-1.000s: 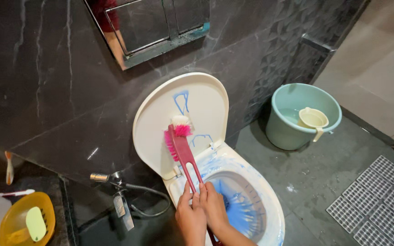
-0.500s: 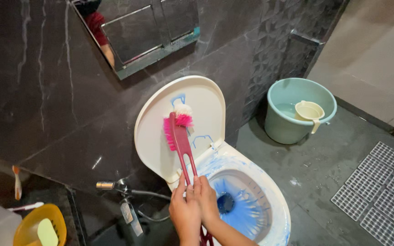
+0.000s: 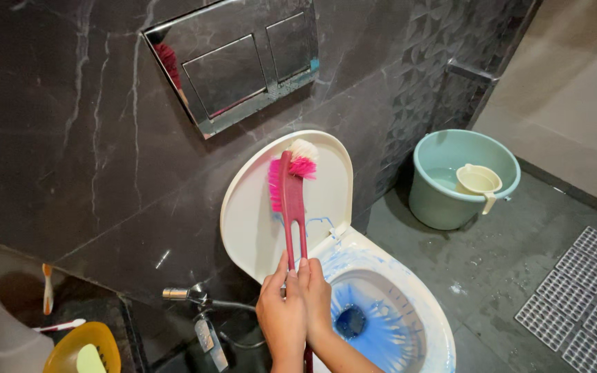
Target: The person scrubs the toilet seat and bowl with a pink toilet brush, spreading blue cleaning liquid across the surfaces. The person lifts the seat to scrub the underside and continues scrubbing the bowl interior.
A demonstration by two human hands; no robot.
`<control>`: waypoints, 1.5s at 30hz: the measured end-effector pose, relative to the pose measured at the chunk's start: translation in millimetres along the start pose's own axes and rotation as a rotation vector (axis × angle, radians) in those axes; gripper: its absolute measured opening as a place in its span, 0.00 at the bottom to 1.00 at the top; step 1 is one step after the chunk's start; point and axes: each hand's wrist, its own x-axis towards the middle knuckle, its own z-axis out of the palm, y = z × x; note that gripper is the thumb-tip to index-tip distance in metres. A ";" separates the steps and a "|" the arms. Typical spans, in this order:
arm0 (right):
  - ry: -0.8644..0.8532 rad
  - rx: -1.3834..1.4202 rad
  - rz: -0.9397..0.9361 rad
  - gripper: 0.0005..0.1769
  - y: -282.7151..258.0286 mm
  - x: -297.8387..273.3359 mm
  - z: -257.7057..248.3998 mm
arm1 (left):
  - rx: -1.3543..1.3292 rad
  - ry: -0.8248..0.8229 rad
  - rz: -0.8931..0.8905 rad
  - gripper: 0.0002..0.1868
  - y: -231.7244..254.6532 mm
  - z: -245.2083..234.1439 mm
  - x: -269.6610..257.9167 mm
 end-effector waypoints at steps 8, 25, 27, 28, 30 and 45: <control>-0.060 0.180 0.033 0.19 -5.7 3.4 8.6 | -0.060 0.030 0.023 0.21 2.1 -4.2 5.8; -0.326 1.089 0.420 0.15 114.4 29.9 54.7 | 0.510 -0.255 -0.242 0.22 -11.9 21.9 27.7; -0.489 1.440 0.666 0.17 113.8 30.2 48.0 | 0.485 -0.232 -0.191 0.22 -7.5 23.8 24.3; -0.497 1.464 0.636 0.17 110.2 29.4 46.2 | 0.473 -0.218 -0.166 0.23 -5.3 22.4 23.7; -0.510 1.512 0.576 0.17 98.5 26.5 41.5 | 0.449 -0.225 -0.212 0.22 -1.5 17.6 21.8; -0.074 0.079 -0.007 0.19 -8.1 -12.2 24.0 | 0.027 0.143 0.087 0.21 -9.1 -12.1 0.4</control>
